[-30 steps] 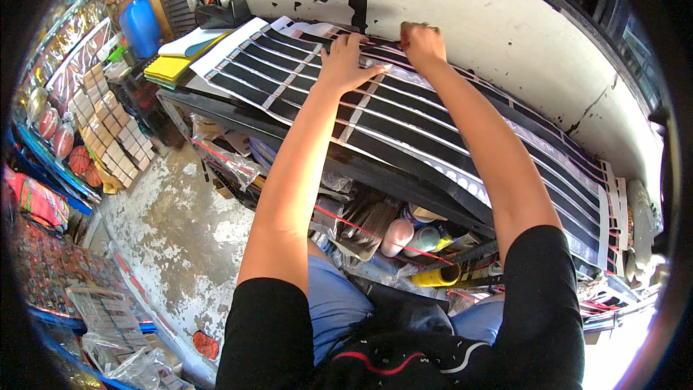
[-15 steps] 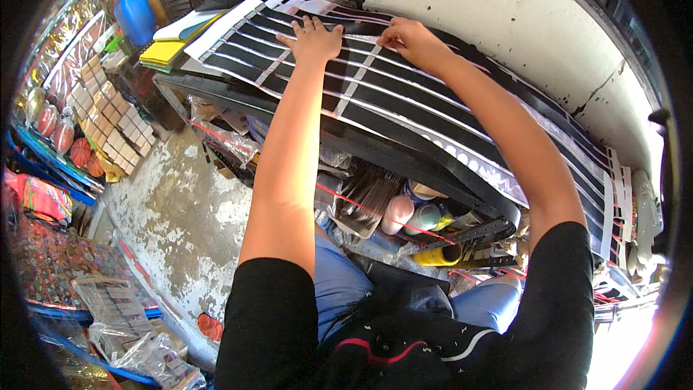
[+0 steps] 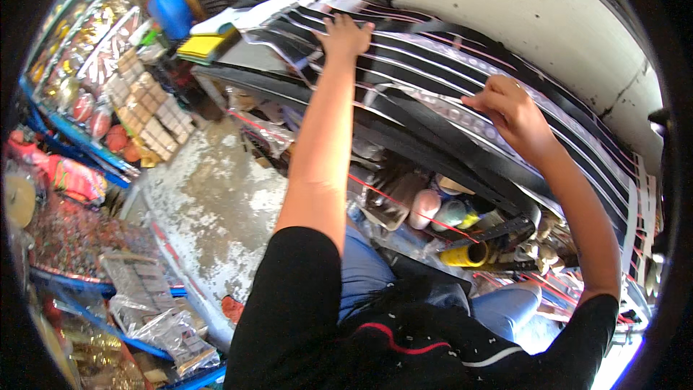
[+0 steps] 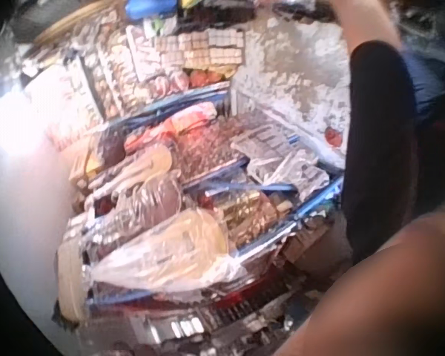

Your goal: The person assembles a small solar panel by aligning and taping a black frame to a grid of solar cells. They repeatedly adjust the frame, apply white tape along the edges, and handle a small black component with wires. The person also peels protective film from the panel surface and continues securing the frame with tape.

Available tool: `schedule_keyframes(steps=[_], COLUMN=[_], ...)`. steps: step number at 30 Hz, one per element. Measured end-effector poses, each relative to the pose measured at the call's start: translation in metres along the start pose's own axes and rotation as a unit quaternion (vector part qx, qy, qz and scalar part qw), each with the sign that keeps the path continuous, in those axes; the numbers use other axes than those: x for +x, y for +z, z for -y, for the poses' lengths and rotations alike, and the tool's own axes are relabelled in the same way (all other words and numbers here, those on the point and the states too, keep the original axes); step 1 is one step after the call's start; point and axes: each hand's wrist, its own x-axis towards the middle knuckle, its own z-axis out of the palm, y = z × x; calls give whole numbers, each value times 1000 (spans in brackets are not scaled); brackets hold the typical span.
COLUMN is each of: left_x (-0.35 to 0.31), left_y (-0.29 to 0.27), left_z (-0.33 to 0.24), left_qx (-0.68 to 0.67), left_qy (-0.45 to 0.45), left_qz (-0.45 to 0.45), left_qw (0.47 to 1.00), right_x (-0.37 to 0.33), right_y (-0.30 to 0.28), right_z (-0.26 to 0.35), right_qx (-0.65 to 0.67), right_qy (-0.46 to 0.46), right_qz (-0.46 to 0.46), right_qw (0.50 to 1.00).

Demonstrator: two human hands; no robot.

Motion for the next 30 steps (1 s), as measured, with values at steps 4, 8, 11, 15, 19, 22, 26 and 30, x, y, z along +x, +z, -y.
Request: schedule_keyframes(steps=[4,8,11,15,19,22,26,30], left_x=[-4,-33,-74,-77,-70,-70,-65,-29], left_y=[-28,-67,-51,-37,-35,-36,-31,-6], left_z=[6,33,40,43,42,37,44,85], left_qx=[-423,-302,-2,-22,7,-4,7,-133], left_qy=[34,142,88,101,89,83,96,232], left_qz=[-180,-131,79,15,39,32,12,73], left_qw=[888,934,993,994,995,996,995,961], right_x=[13,25,21,5,-39,-79,-167,-292], right_y=[9,17,15,11,-2,-17,-78,-92], right_z=[-1,-15,-12,7,31,51,87,122], right_qx=[-17,30,52,-25,-53,-76,-87,52], right_qy=[29,44,15,-53,-88,-71,143,354], right_qz=[-72,-126,-86,-66,-63,-81,-40,-33], right_qw=[997,991,995,996,993,991,985,933])
